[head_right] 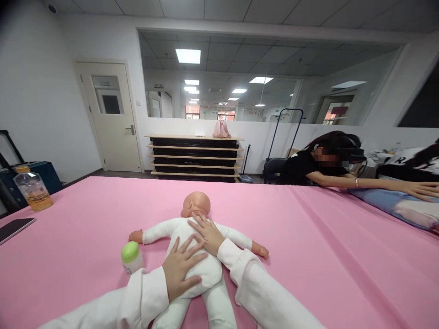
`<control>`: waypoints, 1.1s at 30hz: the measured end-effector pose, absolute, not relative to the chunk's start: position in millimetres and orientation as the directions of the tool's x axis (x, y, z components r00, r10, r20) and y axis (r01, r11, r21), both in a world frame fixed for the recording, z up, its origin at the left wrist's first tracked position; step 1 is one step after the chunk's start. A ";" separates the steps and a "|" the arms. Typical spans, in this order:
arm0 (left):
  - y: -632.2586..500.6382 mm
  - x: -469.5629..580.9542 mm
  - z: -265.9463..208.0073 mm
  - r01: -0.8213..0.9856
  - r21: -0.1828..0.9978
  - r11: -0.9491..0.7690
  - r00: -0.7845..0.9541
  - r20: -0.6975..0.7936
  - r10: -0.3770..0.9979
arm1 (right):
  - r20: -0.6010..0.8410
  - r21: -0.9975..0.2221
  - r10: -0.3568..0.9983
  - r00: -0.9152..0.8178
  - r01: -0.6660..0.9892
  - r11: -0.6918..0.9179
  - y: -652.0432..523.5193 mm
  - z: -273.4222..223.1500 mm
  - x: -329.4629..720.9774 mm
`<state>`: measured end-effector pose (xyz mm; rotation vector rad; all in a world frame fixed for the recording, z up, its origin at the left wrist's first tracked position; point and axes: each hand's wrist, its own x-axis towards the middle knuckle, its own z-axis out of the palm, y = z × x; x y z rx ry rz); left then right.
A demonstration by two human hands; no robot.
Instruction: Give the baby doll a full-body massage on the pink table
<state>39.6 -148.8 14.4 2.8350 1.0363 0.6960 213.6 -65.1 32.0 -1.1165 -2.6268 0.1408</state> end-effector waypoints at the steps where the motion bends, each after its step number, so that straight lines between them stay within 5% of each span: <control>1: -151.5 36.9 12.2 0.653 0.203 -0.730 0.623 0.404 0.670 | 0.204 -0.215 0.727 -0.655 0.695 0.686 -68.1 29.2 218.7; 6: -169.1 19.2 -10.3 0.782 0.320 -0.534 0.422 0.357 0.833 | 0.103 -0.331 0.766 -0.634 0.705 0.628 -93.6 17.1 242.9; 12: -196.4 0.3 -20.4 0.788 0.343 -0.512 0.387 0.371 0.844 | -0.073 -0.501 0.820 -0.568 0.732 0.462 -147.1 30.2 256.0; 15: -203.7 2.4 11.8 0.783 0.357 -0.510 0.380 0.374 0.846 | -0.228 -0.413 0.842 -0.490 0.831 0.372 -173.8 62.2 253.1; 18: -197.6 13.2 56.2 0.698 0.519 -0.492 0.399 0.288 0.870 | -0.275 -0.281 0.843 -0.462 0.877 0.389 -186.2 100.0 241.1; 21: -174.9 31.6 77.4 0.554 0.635 -0.538 0.398 0.365 0.841 | -0.114 -0.181 0.900 -0.422 0.899 0.398 -174.2 116.4 222.3; 28: -103.9 67.2 38.9 0.627 0.518 -0.582 0.308 0.521 0.796 | 0.379 -0.269 0.884 -0.275 0.881 0.389 -107.3 49.6 195.4; 33: -84.3 68.0 26.0 0.720 0.469 -0.511 0.201 0.563 0.801 | 0.567 -0.322 0.804 -0.180 0.850 0.417 -93.0 20.5 195.5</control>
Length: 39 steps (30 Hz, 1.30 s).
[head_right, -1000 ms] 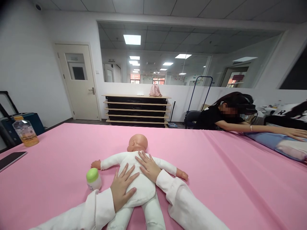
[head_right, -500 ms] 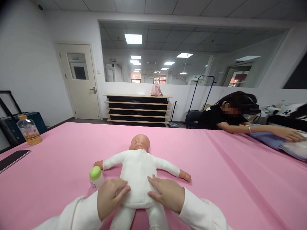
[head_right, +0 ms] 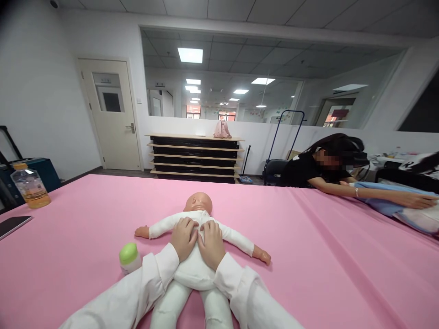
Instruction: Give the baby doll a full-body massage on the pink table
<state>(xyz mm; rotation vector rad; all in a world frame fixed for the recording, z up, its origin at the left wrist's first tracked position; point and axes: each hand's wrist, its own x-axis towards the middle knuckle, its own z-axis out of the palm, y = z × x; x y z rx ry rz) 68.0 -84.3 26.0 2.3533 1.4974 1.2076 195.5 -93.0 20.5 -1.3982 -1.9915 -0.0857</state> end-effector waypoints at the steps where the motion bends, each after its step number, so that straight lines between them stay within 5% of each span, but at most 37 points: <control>1: -82.4 67.3 24.3 0.755 0.442 -0.485 0.178 0.573 0.800 | 0.585 -0.336 0.795 -0.160 0.844 0.418 -90.7 17.3 195.8; 5: -74.3 63.4 17.5 0.841 0.397 -0.369 0.111 0.540 0.834 | 0.564 -0.343 0.816 -0.127 0.863 0.371 -78.3 5.0 197.9; 16: -61.0 43.9 4.4 0.916 0.390 -0.094 -0.008 0.251 0.968 | 0.136 -0.247 0.983 -0.122 0.957 0.153 -77.1 12.8 234.0; 21: -65.4 37.3 4.8 0.935 0.355 0.021 -0.099 0.205 0.974 | 0.156 -0.183 0.985 -0.068 0.978 0.097 -79.2 4.2 249.1; 28: -72.2 32.0 -1.6 0.930 0.351 0.106 -0.200 0.244 0.949 | 0.357 -0.192 0.923 0.140 0.979 -0.073 -80.0 -15.2 259.0; 31: -72.6 31.1 -6.1 0.937 0.350 -0.018 -0.133 0.403 0.906 | 0.473 -0.258 0.871 0.131 0.966 -0.005 -79.5 -17.1 258.1; 34: -69.8 30.5 -7.0 0.885 0.243 -0.396 0.213 0.545 0.811 | 0.568 -0.283 0.820 -0.071 0.919 0.276 -77.2 -13.7 253.7; 39: -60.5 29.3 -3.2 0.679 0.102 -0.727 0.597 0.500 0.627 | 0.509 -0.131 0.770 -0.386 0.849 0.512 -69.1 -6.3 250.6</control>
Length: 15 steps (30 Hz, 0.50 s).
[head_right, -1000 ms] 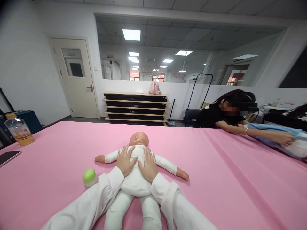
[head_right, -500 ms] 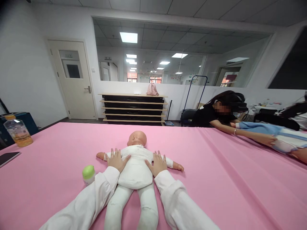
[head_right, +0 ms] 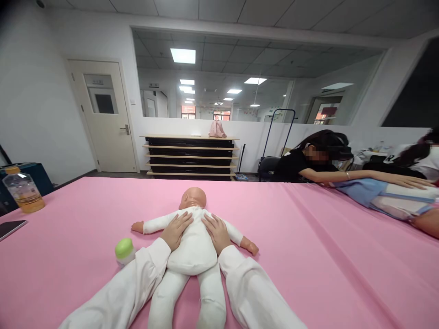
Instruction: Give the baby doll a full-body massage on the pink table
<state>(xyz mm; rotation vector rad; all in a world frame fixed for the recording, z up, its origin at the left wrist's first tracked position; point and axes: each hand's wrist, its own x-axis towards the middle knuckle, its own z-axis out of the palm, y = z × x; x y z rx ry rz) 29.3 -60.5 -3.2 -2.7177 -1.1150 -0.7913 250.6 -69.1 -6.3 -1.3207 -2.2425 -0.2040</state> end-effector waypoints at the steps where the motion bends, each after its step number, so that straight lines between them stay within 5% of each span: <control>1: -58.8 29.2 -3.2 0.662 0.107 -0.742 0.617 0.485 0.620 | 0.471 -0.113 0.782 -0.407 0.852 0.512 -67.7 -5.6 251.4; 7: -51.4 29.0 -8.6 0.849 0.271 -0.454 0.333 0.394 0.857 | 0.355 -0.049 0.857 -0.373 0.908 0.416 -66.0 -5.3 254.0; 15: -57.9 19.6 -11.6 0.979 0.199 -0.036 -0.032 0.329 0.944 | 0.393 -0.057 0.914 -0.099 0.990 0.132 -70.7 -16.0 265.5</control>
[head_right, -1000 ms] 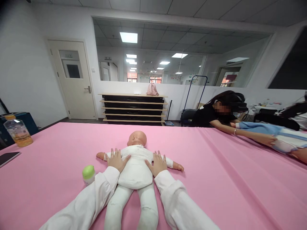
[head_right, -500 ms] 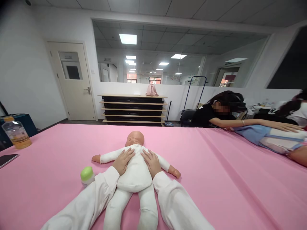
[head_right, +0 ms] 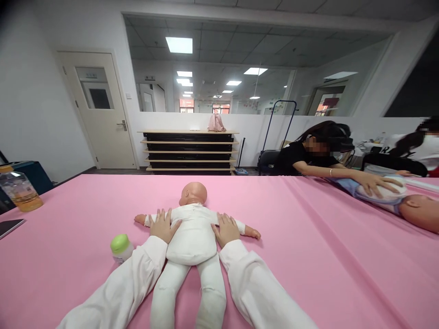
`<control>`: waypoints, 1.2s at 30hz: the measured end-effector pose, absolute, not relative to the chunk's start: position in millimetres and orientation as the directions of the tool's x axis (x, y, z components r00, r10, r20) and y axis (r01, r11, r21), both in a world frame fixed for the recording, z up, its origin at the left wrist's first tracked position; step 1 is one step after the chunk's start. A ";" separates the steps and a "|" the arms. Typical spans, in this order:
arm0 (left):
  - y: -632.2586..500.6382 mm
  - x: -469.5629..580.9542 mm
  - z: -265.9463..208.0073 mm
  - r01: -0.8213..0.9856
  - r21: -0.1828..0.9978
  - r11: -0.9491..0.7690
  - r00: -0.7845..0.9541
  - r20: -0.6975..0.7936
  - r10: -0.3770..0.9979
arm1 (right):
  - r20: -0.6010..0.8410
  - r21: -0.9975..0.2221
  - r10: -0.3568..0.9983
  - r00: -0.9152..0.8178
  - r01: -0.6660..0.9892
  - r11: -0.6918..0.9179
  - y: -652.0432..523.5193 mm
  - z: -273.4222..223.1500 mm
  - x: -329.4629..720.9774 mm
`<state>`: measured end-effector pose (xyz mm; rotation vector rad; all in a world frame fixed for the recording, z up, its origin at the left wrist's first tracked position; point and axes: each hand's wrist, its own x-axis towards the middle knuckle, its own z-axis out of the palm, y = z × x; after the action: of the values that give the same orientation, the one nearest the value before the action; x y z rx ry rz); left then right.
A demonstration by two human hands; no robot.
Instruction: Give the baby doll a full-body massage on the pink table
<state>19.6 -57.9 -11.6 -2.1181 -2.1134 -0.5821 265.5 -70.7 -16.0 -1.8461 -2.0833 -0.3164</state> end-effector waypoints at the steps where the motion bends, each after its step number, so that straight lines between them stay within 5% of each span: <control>1: -59.0 17.7 -12.5 0.979 0.206 0.008 -0.079 0.337 0.938 | 0.409 -0.058 0.912 -0.039 0.996 0.069 -71.2 -17.4 267.3; 6: -57.3 11.2 -17.6 0.954 0.288 -0.088 -0.069 0.492 0.868 | 0.487 -0.151 0.864 0.127 0.987 -0.060 -74.4 -18.0 268.0; 10: -54.1 12.5 -16.4 0.875 0.205 -0.438 0.237 0.608 0.757 | 0.564 -0.170 0.823 -0.064 0.967 0.192 -75.0 -14.3 262.5; 13: -53.3 14.5 -14.1 0.832 0.135 -0.539 0.398 0.531 0.748 | 0.475 -0.119 0.821 -0.316 0.902 0.416 -72.6 -12.9 260.3; 17: -51.9 14.6 -13.7 0.882 0.184 -0.434 0.338 0.397 0.853 | 0.333 -0.092 0.866 -0.373 0.901 0.423 -69.8 -11.4 261.2; 25: -52.5 6.0 -16.1 0.970 0.202 -0.138 0.068 0.318 0.946 | 0.308 -0.036 0.937 -0.164 0.982 0.184 -70.5 -16.6 271.9; 33: -56.1 -2.4 -21.5 0.975 0.192 0.108 -0.181 0.417 0.891 | 0.437 -0.057 0.884 0.169 0.985 -0.160 -81.9 -15.4 275.3; 36: -59.6 -1.4 -19.4 0.963 0.266 0.051 -0.184 0.500 0.846 | 0.446 -0.090 0.864 0.233 0.972 -0.215 -86.5 -9.6 271.0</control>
<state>-1.4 -59.6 -19.4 -1.8579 -2.1149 -0.8186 271.0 -86.5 -9.6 -2.1628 -1.6984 -0.4297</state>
